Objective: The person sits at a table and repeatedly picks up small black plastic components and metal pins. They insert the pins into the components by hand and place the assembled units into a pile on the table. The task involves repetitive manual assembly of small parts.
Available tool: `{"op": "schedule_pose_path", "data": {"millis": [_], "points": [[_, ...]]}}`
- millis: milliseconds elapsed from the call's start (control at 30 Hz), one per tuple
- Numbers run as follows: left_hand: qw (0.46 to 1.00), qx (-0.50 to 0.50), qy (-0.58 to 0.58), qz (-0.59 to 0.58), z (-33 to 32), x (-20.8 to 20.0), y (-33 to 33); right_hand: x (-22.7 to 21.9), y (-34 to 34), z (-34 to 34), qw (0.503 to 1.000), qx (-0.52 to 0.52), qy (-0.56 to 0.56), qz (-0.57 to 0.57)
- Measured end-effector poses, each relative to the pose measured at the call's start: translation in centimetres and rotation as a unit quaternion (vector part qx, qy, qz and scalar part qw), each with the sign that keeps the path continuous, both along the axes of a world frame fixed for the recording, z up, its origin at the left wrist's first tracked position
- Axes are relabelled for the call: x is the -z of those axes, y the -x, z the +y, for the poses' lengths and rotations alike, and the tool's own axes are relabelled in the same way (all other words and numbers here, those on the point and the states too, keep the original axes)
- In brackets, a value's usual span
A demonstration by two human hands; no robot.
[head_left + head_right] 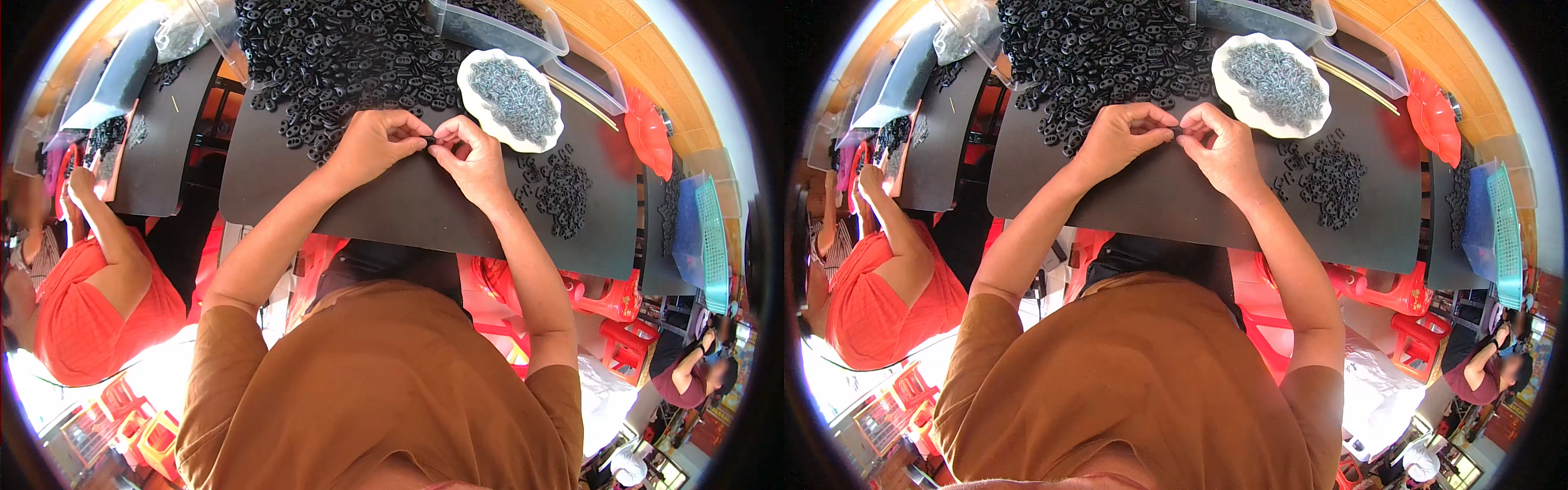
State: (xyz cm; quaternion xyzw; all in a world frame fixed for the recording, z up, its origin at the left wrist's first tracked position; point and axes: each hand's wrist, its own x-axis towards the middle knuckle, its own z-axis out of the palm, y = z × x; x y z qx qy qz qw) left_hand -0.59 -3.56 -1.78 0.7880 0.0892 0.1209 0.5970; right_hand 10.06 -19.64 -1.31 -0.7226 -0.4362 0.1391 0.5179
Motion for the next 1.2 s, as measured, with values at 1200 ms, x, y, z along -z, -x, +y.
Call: {"op": "schedule_pose_path", "data": {"millis": [1200], "points": [[0.987,0.026,-0.135,-0.087,-0.7,-0.5,0.5,0.1,0.5,-0.9,0.996,-0.022,-0.023,-0.079]]}}
